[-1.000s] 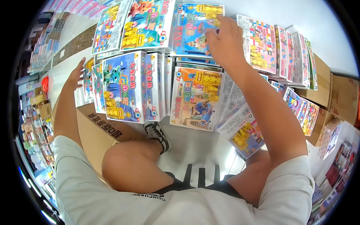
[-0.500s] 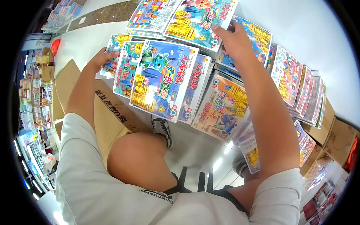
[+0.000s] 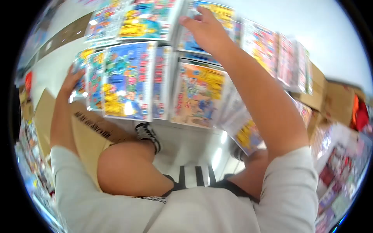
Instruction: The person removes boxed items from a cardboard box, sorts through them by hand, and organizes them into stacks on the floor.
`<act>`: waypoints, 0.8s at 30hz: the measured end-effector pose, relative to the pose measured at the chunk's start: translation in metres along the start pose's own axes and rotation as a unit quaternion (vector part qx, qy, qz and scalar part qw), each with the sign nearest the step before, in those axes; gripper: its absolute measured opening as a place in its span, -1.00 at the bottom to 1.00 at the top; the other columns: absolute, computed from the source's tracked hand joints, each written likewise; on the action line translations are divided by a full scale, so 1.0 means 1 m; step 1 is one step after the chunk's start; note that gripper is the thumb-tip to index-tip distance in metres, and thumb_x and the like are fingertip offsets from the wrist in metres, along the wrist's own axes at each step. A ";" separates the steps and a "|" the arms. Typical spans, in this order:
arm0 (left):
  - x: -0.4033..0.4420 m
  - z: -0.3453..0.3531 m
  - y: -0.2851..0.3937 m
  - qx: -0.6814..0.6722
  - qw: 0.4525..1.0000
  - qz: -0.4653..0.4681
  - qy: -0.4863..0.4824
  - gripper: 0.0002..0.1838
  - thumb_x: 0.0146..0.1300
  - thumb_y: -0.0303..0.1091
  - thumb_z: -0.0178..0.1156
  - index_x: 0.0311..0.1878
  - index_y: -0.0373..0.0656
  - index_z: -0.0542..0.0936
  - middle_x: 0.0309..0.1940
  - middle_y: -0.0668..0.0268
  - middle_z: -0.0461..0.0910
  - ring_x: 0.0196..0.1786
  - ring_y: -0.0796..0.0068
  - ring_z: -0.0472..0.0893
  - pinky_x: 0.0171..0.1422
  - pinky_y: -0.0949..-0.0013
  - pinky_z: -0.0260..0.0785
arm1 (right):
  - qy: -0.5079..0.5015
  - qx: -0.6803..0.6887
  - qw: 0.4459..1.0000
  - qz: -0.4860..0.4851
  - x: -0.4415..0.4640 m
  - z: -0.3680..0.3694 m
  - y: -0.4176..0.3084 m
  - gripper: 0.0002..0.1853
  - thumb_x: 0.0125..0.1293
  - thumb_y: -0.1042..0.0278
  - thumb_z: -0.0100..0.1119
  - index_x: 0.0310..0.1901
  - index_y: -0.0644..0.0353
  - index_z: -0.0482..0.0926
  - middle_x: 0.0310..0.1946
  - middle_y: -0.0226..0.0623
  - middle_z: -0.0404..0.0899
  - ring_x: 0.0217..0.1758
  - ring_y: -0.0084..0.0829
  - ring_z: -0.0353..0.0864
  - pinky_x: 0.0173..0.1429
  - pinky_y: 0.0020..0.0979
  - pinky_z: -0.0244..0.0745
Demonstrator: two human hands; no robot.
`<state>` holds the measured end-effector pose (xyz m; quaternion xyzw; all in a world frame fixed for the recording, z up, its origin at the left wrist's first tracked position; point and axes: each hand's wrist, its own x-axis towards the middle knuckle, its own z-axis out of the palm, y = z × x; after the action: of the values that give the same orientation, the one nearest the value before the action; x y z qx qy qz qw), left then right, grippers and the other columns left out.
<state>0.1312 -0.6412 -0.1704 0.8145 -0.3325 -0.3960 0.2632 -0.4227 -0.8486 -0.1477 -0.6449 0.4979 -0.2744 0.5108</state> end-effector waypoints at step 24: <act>-0.305 0.387 0.108 0.511 0.626 0.265 -0.526 -0.18 0.26 0.03 0.40 0.49 -0.16 0.39 0.35 -0.05 0.52 0.33 -0.09 0.59 0.39 -0.03 0.47 | 0.005 -0.021 0.989 0.147 -0.234 -0.218 0.112 -0.15 0.34 -0.15 0.46 0.34 0.39 0.30 -0.33 -0.18 0.67 -0.50 -0.50 0.65 -0.47 -0.45 0.59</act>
<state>-0.3641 -0.5460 -0.1645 0.3483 -0.7648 -0.4363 -0.3217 -0.7337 -0.7149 -0.1449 -0.5740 0.5956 -0.1894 0.5291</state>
